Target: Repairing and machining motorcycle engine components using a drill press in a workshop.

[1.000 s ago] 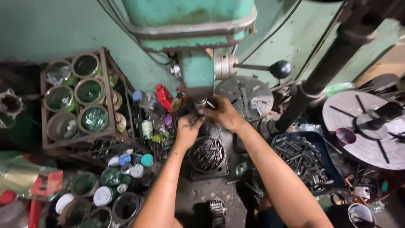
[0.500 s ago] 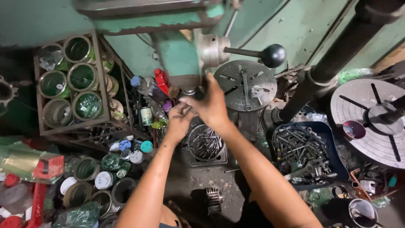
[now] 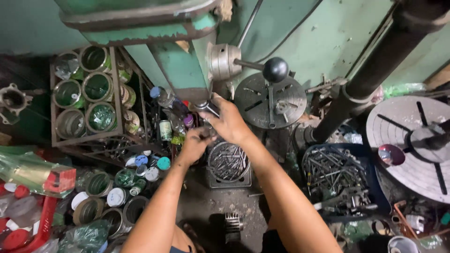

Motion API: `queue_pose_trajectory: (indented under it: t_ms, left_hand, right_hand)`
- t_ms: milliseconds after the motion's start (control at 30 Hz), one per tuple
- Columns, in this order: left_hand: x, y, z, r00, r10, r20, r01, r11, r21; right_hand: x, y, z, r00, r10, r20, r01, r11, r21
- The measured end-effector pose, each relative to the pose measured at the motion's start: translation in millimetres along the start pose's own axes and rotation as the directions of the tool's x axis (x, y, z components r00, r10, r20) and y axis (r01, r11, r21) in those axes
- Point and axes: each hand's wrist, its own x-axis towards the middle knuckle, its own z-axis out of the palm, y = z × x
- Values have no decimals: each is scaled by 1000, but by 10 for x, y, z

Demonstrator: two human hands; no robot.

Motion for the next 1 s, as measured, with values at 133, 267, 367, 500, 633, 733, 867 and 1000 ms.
queue_pose_trajectory:
  t_ms: [133, 267, 367, 500, 633, 733, 867, 1000]
  left_hand:
    - [-14, -744, 76, 947, -272, 168, 215, 931, 296]
    - [-275, -1167, 112, 730, -630, 265, 292, 638, 713]
    - [-401, -2022, 254, 689, -680, 252, 174, 493, 853]
    - [-552, -2372, 220, 643, -711, 285, -66, 319, 945]
    - [-701, -2524, 396, 663, -720, 205, 99, 356, 929]
    - [-797, -2804, 569, 686, -707, 172, 153, 371, 916]
    - [-886, -3455, 737, 751, -657, 66, 169, 288, 943]
    - [-806, -3719, 777, 746, -627, 226, -169, 149, 974]
  right_hand:
    - [-18, -123, 44, 993, 21, -118, -33, 995, -97]
    - [-119, -242, -170, 998, -50, -46, 44, 991, -123]
    - [-220, -69, -432, 999, -17, 33, 26, 959, -283]
    - [-400, -323, -852, 993, 17, 120, 30, 923, -383]
    - [-582, -407, -1137, 945, 130, 300, 28, 882, -471]
    - [-703, -460, -1315, 908, 154, 390, 51, 883, -466]
    - [-769, -393, -1498, 874, 156, 460, 83, 885, -459]
    - [-808, -483, -1594, 873, 188, 451, 56, 879, -474]
